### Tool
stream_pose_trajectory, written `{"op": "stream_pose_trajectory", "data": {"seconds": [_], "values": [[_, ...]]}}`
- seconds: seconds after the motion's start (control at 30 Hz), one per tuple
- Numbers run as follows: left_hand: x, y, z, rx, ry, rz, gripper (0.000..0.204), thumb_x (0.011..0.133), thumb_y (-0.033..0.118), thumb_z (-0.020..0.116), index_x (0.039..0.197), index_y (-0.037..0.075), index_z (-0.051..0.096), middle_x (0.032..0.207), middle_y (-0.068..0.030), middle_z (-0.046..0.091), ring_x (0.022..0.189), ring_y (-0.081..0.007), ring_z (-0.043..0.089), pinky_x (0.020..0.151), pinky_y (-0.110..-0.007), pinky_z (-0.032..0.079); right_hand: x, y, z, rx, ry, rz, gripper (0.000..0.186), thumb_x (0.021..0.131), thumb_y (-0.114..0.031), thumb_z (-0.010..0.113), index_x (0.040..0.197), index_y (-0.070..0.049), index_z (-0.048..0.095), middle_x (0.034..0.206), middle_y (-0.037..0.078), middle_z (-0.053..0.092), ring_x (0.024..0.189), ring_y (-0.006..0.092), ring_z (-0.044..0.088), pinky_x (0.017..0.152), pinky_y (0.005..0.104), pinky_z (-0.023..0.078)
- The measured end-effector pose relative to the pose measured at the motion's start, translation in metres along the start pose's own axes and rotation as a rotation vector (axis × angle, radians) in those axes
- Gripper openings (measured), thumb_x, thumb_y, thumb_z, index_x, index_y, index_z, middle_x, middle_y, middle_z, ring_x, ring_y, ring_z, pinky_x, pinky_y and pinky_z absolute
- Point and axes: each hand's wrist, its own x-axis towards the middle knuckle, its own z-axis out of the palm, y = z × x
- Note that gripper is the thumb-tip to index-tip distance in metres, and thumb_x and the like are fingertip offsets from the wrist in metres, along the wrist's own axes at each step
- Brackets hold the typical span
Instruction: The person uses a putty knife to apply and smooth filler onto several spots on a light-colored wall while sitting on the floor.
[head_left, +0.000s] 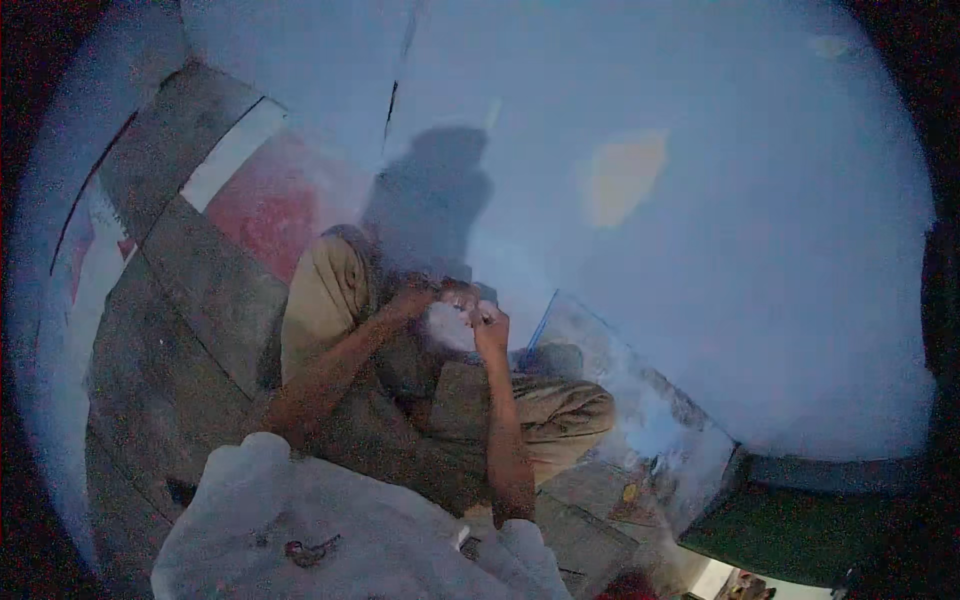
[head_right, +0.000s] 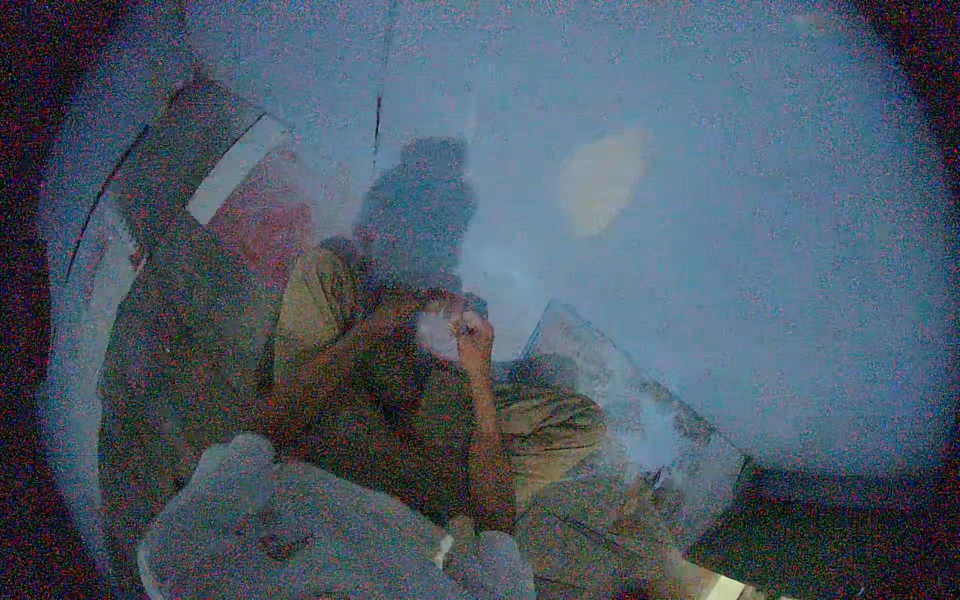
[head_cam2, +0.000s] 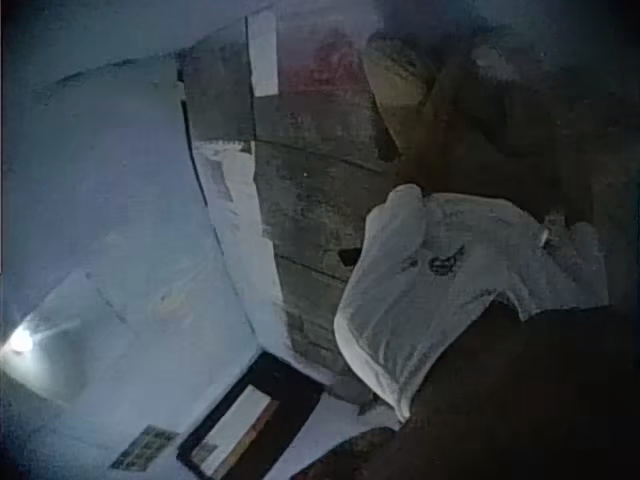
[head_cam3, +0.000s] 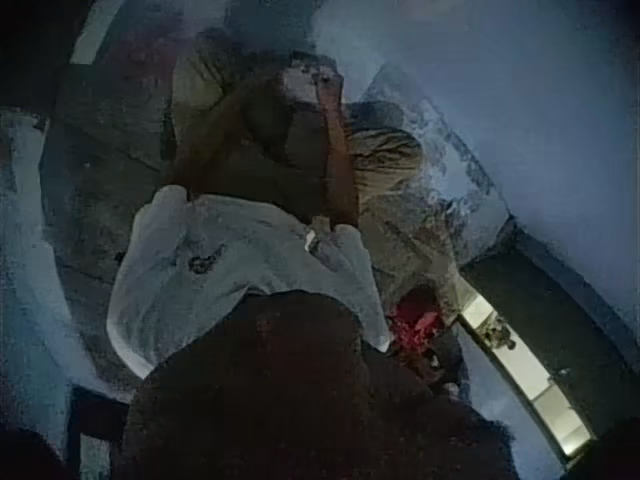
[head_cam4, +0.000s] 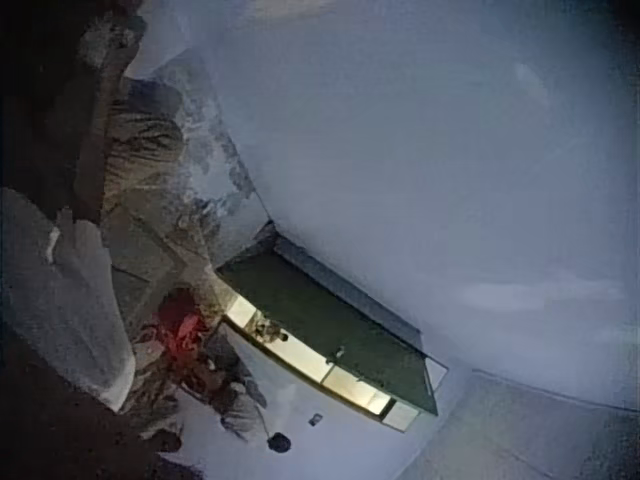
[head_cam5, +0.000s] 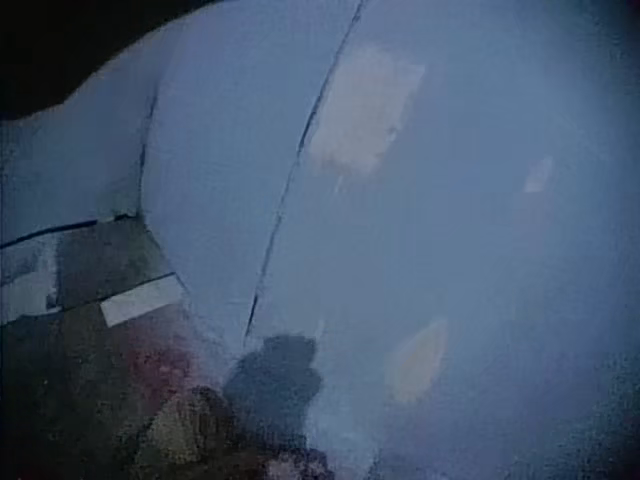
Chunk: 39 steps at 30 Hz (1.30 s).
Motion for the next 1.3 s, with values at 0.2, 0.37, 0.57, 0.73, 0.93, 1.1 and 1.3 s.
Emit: {"op": "stream_pose_trajectory", "data": {"seconds": [0.2,0.37,0.57,0.73,0.93,1.1,1.3], "values": [[-0.002,0.008,0.005,0.030,-0.032,0.021,0.037,0.090,0.036,0.059,0.105,0.003,0.063,0.094,-0.0103,0.064,0.082,-0.0210,0.057,0.077,-0.039,0.046,-0.008,-0.012,-0.005,-0.219,0.047,-0.181,0.033,0.095,-0.012,0.052,0.065,0.003,0.052,0.064,0.008,0.056,0.057,0.0180,0.053,0.054,0.0319,0.047],[-0.010,0.025,0.003,0.005,0.060,0.033,0.036,0.090,0.035,0.059,0.104,0.003,0.064,0.092,-0.0108,0.063,0.081,-0.0215,0.057,0.077,-0.039,0.047,-0.010,-0.005,-0.005,0.396,-0.058,0.026,0.022,0.092,-0.013,0.056,0.075,0.001,0.057,0.069,0.009,0.057,0.065,0.0194,0.057,0.057,0.0345,0.047],[-0.015,0.026,0.009,0.012,0.172,0.000,0.035,0.090,0.034,0.059,0.102,0.002,0.064,0.090,-0.0113,0.063,0.080,-0.0220,0.057,0.077,-0.039,0.047,-0.024,-0.018,-0.008,-0.058,-0.098,0.000,0.019,0.087,-0.016,0.065,0.090,0.003,0.062,0.085,0.016,0.063,0.076,0.0287,0.061,0.066,0.0430,0.049],[-0.033,0.035,0.004,-0.032,0.214,-0.036,0.034,0.090,0.033,0.059,0.101,0.002,0.064,0.088,-0.0118,0.062,0.079,-0.0225,0.057,0.077,-0.038,0.048,-0.024,-0.081,-0.003,-0.447,0.077,-0.171,0.030,0.083,-0.023,0.070,0.098,0.002,0.066,0.100,0.019,0.065,0.090,0.0360,0.061,0.081,0.0466,0.048],[-0.039,0.066,0.007,-0.038,0.072,-0.070,0.033,0.090,0.032,0.058,0.100,0.001,0.064,0.085,-0.0123,0.061,0.077,-0.0231,0.057,0.076,-0.038,0.048,-0.031,-0.055,-0.011,-0.489,0.094,-0.275,0.030,0.079,-0.020,0.072,0.101,0.000,0.067,0.104,0.020,0.064,0.098,0.0369,0.059,0.089,0.0461,0.044],[-0.018,0.009,0.013,0.408,0.260,-0.032,0.034,0.086,0.035,0.065,0.093,0.002,0.064,0.081,-0.0136,0.061,0.079,-0.0277,0.057,0.080,-0.041,0.046,-0.026,-0.021,0.007,-0.246,0.145,-0.262,0.027,0.077,-0.016,0.072,0.099,-0.001,0.066,0.094,0.018,0.064,0.090,0.0342,0.059,0.084,0.0426,0.046],[-0.041,0.018,0.015,0.544,0.559,0.266,0.040,0.089,0.042,0.058,0.086,0.002,0.063,0.076,-0.0172,0.057,0.076,-0.0346,0.057,0.072,-0.047,0.045,-0.026,-0.023,0.012,0.035,0.050,-0.243,0.028,0.078,-0.012,0.072,0.102,-0.002,0.061,0.082,0.015,0.061,0.075,0.0308,0.057,0.073,0.0398,0.046]]}}
